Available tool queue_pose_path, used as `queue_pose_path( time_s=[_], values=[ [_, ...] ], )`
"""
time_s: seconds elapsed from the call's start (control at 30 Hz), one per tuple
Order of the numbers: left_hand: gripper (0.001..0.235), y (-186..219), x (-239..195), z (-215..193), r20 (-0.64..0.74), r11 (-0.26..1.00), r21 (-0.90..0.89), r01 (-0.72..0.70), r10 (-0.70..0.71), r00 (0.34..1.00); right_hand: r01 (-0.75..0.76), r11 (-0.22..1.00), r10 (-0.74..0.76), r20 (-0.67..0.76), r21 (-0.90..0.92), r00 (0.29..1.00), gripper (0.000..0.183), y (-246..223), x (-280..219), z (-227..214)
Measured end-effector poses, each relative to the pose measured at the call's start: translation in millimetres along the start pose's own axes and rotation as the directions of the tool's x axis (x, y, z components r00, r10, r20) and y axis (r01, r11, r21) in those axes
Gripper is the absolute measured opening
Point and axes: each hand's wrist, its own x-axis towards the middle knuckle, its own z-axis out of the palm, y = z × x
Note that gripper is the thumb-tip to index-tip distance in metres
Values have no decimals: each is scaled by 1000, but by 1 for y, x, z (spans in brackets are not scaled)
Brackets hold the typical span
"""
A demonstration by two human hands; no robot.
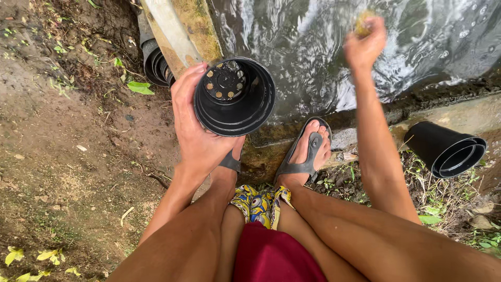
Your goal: The person stands at a concrete water trough and washes black plastic plant pots. They repeatedly dip the pots into the water, scrub them with a yellow sponge, and rinse them. The person handles the pots one at a time, turning them over to clean both the interior and exterior surfaces.
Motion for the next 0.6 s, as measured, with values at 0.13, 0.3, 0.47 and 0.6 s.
queue_pose_path(
  time_s=[0.13,0.3,0.47,0.6],
  values=[
    [93,0,1,2,9,1000,-13,9,-9,1000,131,991,-125,509,24,852,43,-70,-47,19],
    [93,0,3,-1,18,1000,4,1,-1,1000,219,964,-252,787,153,563,51,-113,-57,7],
    [89,0,2,-2,18,1000,11,4,-4,1000,201,977,-171,296,-76,940,17,-71,-6,-12],
    [89,1,0,2,25,1000,-17,10,-9,1000,103,986,-82,156,-132,984,17,-60,-5,-3]
  ],
)
